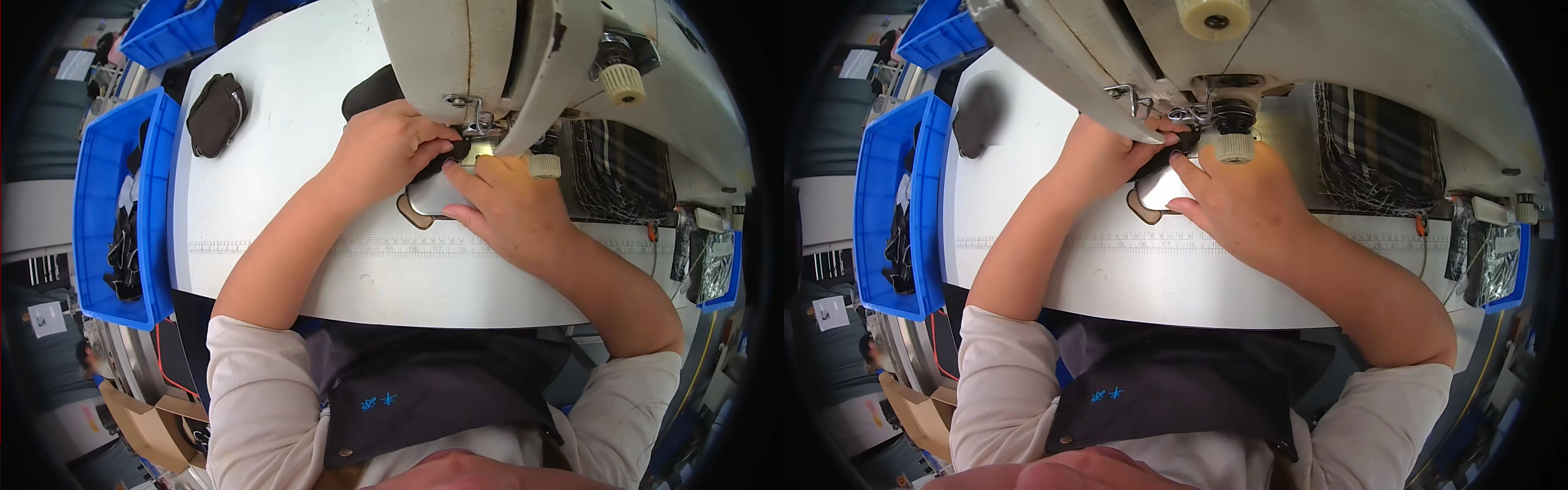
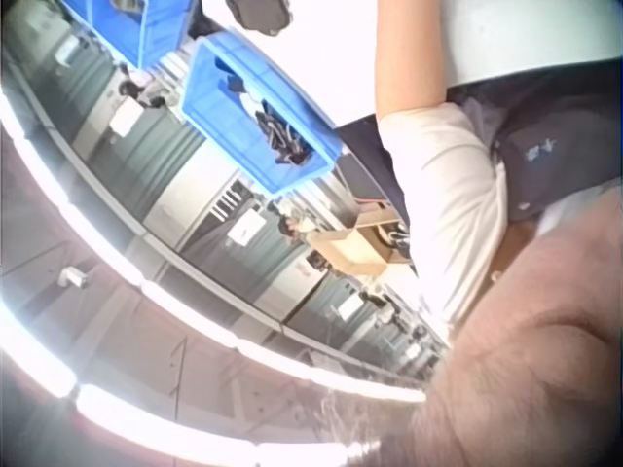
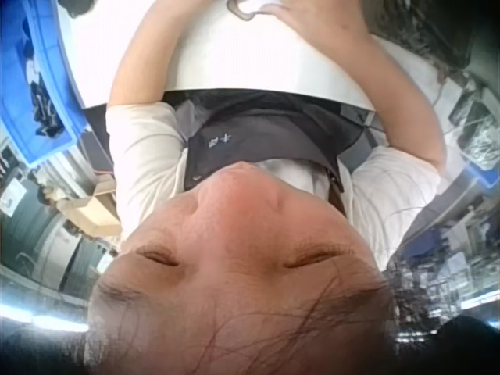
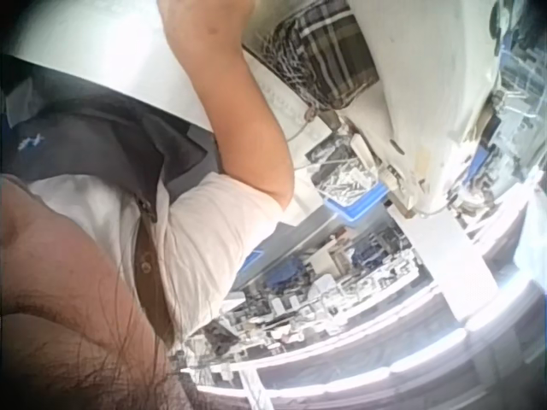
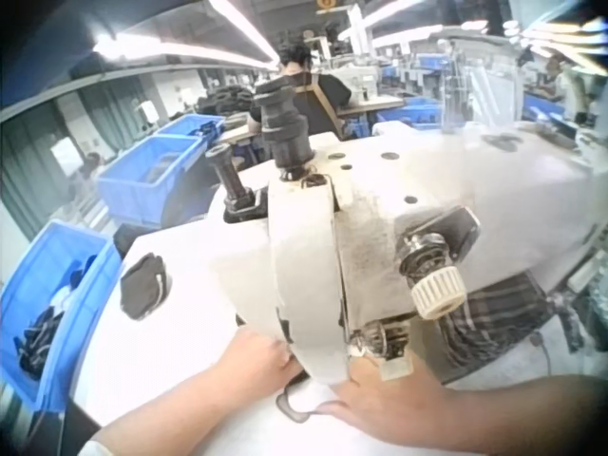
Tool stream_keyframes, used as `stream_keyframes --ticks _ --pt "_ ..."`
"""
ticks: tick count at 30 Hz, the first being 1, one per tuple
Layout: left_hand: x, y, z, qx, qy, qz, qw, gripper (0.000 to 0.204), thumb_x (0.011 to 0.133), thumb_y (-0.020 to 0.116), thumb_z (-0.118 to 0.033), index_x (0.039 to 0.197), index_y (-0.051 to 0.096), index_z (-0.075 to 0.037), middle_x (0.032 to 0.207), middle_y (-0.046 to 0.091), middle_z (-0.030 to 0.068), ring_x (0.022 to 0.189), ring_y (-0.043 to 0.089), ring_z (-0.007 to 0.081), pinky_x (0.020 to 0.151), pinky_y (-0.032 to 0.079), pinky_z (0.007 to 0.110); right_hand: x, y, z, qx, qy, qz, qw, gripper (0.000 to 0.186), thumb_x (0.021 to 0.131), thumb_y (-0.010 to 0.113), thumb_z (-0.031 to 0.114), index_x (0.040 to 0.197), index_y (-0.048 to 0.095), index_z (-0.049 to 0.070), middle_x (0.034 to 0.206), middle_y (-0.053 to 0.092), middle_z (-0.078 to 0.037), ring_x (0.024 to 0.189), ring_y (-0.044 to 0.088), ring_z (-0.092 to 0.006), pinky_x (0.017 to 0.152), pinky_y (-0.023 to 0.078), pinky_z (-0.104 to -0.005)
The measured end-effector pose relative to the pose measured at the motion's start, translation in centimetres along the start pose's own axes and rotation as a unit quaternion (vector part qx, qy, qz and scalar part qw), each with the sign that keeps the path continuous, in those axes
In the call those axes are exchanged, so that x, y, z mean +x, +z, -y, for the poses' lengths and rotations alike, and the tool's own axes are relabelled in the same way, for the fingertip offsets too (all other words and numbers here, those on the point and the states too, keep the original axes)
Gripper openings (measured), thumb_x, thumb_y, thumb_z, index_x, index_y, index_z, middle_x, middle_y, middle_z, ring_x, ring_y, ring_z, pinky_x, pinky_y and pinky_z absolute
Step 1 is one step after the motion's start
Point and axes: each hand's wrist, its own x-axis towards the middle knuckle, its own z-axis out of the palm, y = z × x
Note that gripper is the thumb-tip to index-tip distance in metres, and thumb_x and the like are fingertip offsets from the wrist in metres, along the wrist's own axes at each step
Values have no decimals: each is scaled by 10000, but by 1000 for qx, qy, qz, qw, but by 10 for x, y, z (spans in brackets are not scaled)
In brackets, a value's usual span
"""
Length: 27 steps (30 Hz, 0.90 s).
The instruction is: The person aligns a zipper on a dark fabric pouch and sews it using an industrial sewing machine. They guide the pouch under the needle, stitch along the zipper edge, and then remove the finished item from the machine.
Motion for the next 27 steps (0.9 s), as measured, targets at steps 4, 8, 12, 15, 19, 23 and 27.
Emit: stream_keyframes --ticks 4,8,12,15,19,23,27 --pt "0 2 -3 28 -6 -11 1000 133 892 775 -202 1005 823 -149 939 758 31 878 713 244 747 578 358 0 1 0 -15 5 5 1000 473 931 731 469 1241 725 113 932 654 -30 822 654 -212 760 492 -366" --pt "-2 0 -3 25 -14 -3 1000 143 897 771 -199 1024 818 -153 954 755 32 882 716 246 743 579 358 0 -3 -2 -22 12 19 1000 479 871 789 420 1260 691 159 1012 626 -13 972 619 -224 741 565 -337" --pt "-3 -4 0 8 23 -7 1000 171 899 770 -181 1066 805 -168 1003 749 32 889 721 248 739 581 359 -1 -2 -1 -30 9 14 999 462 901 761 438 1257 693 152 1009 639 -16 941 634 -217 755 538 -342" --pt "-3 -5 4 9 49 7 999 193 897 765 -158 1086 797 -178 1040 744 31 898 722 249 735 584 360 0 -2 -2 -35 -4 -4 999 453 945 718 462 1241 700 119 1005 668 -29 907 658 -202 796 493 -361" --pt "-2 -3 3 5 34 6 999 183 888 763 -133 1065 795 -171 1034 742 28 899 722 249 723 584 361 -1 -1 -1 -44 1 5 999 447 951 712 466 1237 696 122 1022 681 -35 920 661 -201 815 496 -361" --pt "-3 -2 1 33 36 -3 999 159 884 768 -124 1038 789 -155 1015 738 28 889 721 250 718 584 365 0 -1 -4 -37 -7 -16 999 440 929 742 445 1222 694 121 987 698 -43 868 674 -224 778 518 -368" --pt "-4 1 3 5 40 -25 999 139 885 770 -128 1022 787 -148 988 739 31 885 719 254 717 583 369 -1 -5 -8 46 36 -34 998 419 885 791 401 1166 691 107 879 694 -58 761 678 -264 682 539 -393"
